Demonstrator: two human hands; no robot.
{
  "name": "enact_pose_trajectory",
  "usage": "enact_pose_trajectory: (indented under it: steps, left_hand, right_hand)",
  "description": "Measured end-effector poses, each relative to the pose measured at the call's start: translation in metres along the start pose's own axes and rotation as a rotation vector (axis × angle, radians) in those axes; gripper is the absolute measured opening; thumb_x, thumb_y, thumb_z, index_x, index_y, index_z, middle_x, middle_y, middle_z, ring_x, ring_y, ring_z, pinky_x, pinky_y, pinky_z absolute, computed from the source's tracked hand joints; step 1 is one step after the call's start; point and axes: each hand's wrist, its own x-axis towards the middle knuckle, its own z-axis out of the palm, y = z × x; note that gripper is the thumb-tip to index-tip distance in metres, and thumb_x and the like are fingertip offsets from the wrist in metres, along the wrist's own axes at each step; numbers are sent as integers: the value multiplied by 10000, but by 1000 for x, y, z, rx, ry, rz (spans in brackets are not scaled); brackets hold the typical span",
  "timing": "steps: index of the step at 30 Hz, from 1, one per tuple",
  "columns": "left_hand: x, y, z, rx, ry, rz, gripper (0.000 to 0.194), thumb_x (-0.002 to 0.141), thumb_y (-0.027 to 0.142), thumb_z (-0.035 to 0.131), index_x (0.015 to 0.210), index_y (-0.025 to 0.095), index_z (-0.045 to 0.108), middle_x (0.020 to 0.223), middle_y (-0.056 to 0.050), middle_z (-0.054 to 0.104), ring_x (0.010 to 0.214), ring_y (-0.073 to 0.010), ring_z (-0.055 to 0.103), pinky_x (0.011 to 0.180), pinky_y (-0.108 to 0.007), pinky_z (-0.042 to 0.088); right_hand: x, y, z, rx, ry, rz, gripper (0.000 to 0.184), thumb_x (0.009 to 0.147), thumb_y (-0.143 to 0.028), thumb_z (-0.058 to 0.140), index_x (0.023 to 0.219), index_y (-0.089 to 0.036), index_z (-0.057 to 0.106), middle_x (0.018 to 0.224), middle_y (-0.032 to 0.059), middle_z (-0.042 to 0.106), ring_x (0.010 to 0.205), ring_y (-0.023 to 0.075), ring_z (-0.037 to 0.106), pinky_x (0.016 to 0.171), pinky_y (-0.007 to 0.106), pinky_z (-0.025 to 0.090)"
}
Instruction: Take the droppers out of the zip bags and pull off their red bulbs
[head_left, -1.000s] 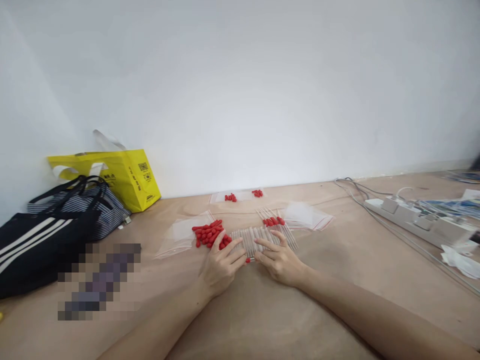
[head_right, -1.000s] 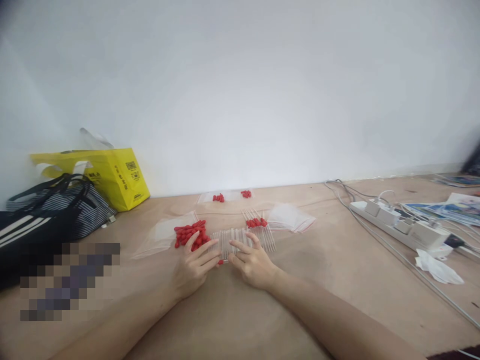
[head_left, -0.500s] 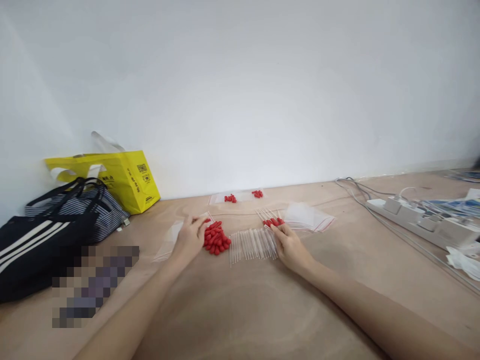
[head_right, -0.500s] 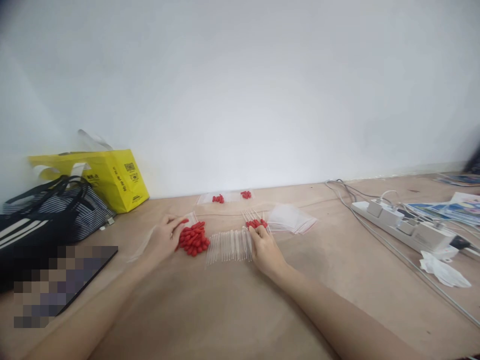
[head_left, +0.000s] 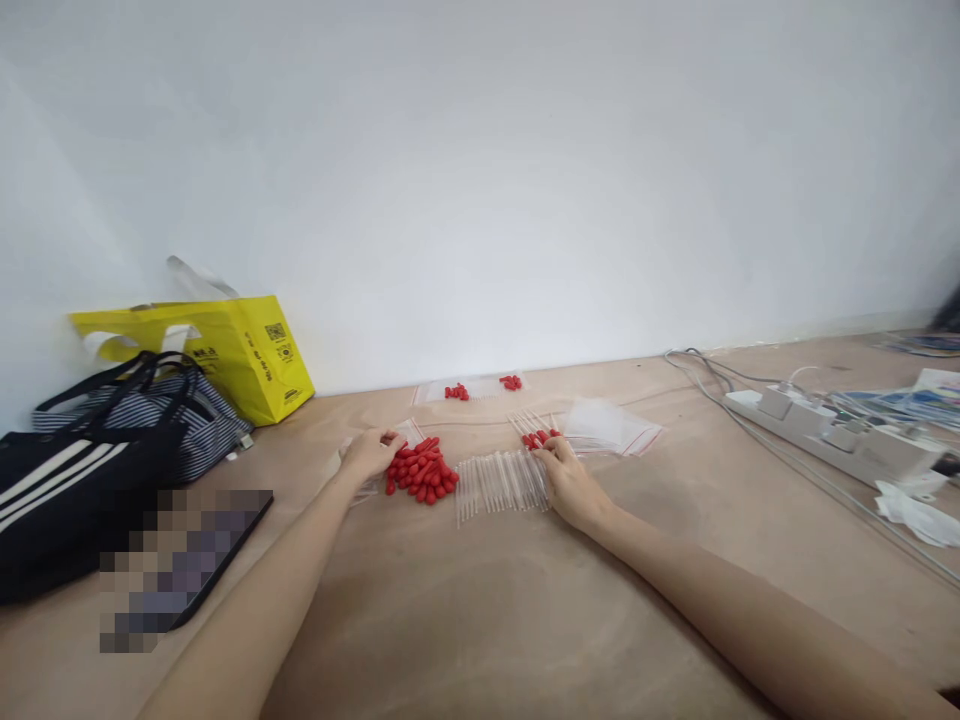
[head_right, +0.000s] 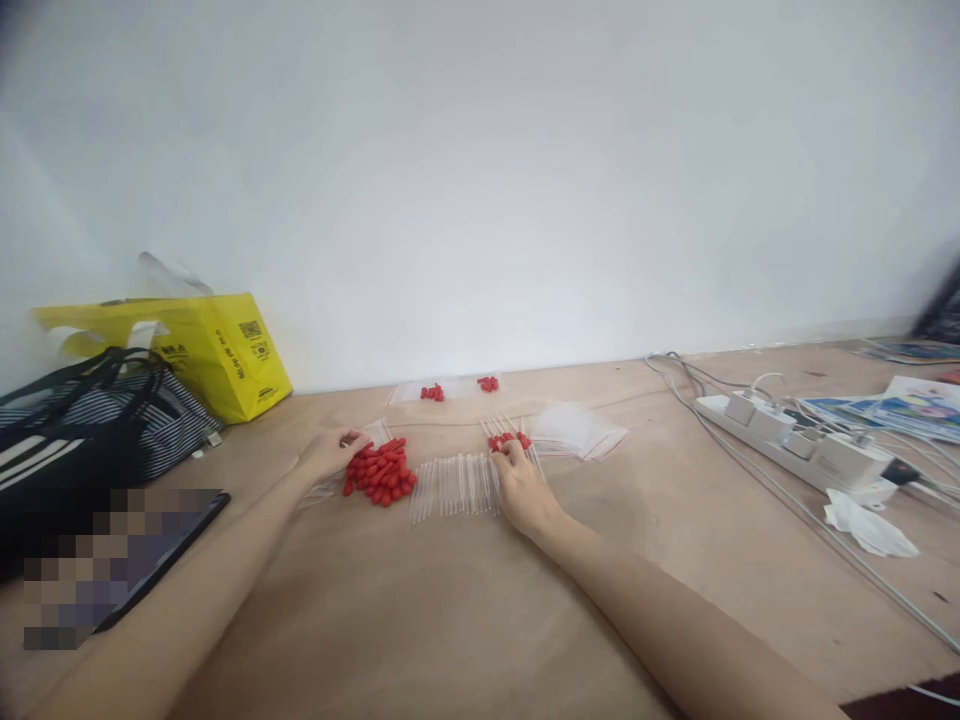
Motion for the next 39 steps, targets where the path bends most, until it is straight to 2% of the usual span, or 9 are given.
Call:
enact_pose_trajectory:
  steps: [4, 8, 11, 15, 20, 24, 29, 34, 39]
  left_hand:
    - [-40, 18, 0, 30, 178, 130, 231, 794, 328, 431, 911, 202, 585, 1026, -62, 608, 1020, -246, 481, 883, -402, 296]
    - [-95, 40, 9, 8, 273, 719, 143, 786, 281, 473, 806, 223, 602, 814, -22, 638, 827, -197, 526, 822, -380, 326]
    - [-119, 49, 15, -26, 294, 936, 118, 784, 213, 475, 770, 218, 592, 767, -12, 628, 762, -170, 524, 814, -376, 330]
    - [-122, 52, 14, -76, 290, 930, 129, 786, 182, 463, 761, 215, 585, 755, -17, 612, 760, -168, 514, 790, -367, 350]
    - [-118, 51, 13, -103, 259, 906, 122, 787, 179, 467, 762, 210, 583, 767, -23, 602, 761, -170, 502, 773, -369, 358]
    - [-119, 51, 15, -103, 229, 904, 123, 788, 180, 469, 752, 206, 584, 783, -26, 597, 783, -175, 494, 785, -376, 348]
    - [-119, 49, 16, -106, 216, 915, 138, 793, 171, 458, 751, 196, 587, 791, -30, 596, 792, -176, 487, 793, -385, 338]
    - [-119, 49, 16, -107, 199, 914, 125, 790, 174, 466, 748, 194, 583, 793, -31, 595, 789, -173, 486, 784, -374, 338]
    - [-118, 51, 16, -107, 195, 903, 121, 786, 177, 476, 746, 198, 589, 782, -21, 603, 792, -168, 500, 795, -366, 332]
  right_hand:
    - [-1, -3, 2, 0, -10, -31, 409, 673, 36, 328, 993, -140, 511, 937, 112, 470, 864, 189, 492, 709, 317, 453]
    - [-2, -5, 10, -33, -37, -11, 376, 679, 37, 331, 957, -130, 522, 938, 121, 485, 829, 186, 501, 700, 307, 443]
    - [-3, -8, 11, -37, -50, -12, 289, 724, 7, 344, 891, -131, 535, 910, 119, 499, 816, 179, 504, 701, 293, 431]
    - [6, -6, -2, -58, -65, 47, 192, 811, -135, 375, 839, -151, 564, 873, 110, 537, 829, 193, 509, 723, 307, 411]
    - [42, 26, -23, -170, -170, 510, 183, 788, -201, 430, 844, -162, 600, 849, 123, 606, 850, 221, 542, 705, 318, 394]
    - [68, 50, -18, -146, -269, 715, 146, 695, -195, 536, 805, -149, 620, 757, 121, 633, 758, 210, 588, 622, 279, 408]
    - [84, 53, -5, -61, -392, 888, 103, 549, -110, 615, 650, -127, 626, 701, 134, 636, 696, 227, 607, 566, 279, 419]
    - [93, 49, -13, 70, -346, 937, 105, 527, -64, 600, 618, -116, 613, 688, 142, 630, 758, 248, 600, 603, 288, 416]
    - [85, 31, -35, 351, -224, 811, 145, 690, -124, 487, 765, -117, 610, 721, 87, 629, 720, 176, 592, 611, 250, 417]
